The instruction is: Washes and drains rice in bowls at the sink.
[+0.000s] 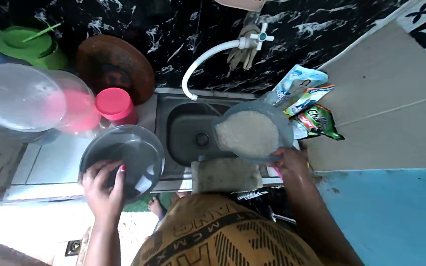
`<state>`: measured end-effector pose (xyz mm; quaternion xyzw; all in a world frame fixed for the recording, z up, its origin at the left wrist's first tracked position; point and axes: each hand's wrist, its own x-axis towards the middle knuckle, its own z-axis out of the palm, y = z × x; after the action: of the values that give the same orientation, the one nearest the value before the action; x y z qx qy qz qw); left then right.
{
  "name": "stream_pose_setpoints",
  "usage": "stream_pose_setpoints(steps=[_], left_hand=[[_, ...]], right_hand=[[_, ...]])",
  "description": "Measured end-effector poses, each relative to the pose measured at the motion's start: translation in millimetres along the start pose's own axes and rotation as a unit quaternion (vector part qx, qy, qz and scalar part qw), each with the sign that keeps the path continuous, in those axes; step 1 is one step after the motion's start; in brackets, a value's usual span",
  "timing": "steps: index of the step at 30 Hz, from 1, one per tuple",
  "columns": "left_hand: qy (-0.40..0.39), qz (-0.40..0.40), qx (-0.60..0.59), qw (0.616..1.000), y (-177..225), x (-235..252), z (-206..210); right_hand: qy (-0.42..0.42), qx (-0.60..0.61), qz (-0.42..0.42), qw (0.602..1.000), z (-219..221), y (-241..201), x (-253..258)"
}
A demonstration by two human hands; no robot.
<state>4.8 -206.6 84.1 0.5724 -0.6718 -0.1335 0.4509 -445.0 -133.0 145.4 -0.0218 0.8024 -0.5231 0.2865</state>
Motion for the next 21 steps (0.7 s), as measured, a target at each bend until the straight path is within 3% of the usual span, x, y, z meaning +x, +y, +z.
stream_pose_setpoints(steps=[10,21], left_hand=[[-0.005,-0.057,-0.045,0.997,-31,34,-35],[-0.020,-0.101,-0.131,0.986,-27,29,-25]], right_hand=[[0.063,-0.028,-0.078,0.995,-6,-8,-24],[0.095,-0.053,-0.118,0.987,-4,-1,-28]])
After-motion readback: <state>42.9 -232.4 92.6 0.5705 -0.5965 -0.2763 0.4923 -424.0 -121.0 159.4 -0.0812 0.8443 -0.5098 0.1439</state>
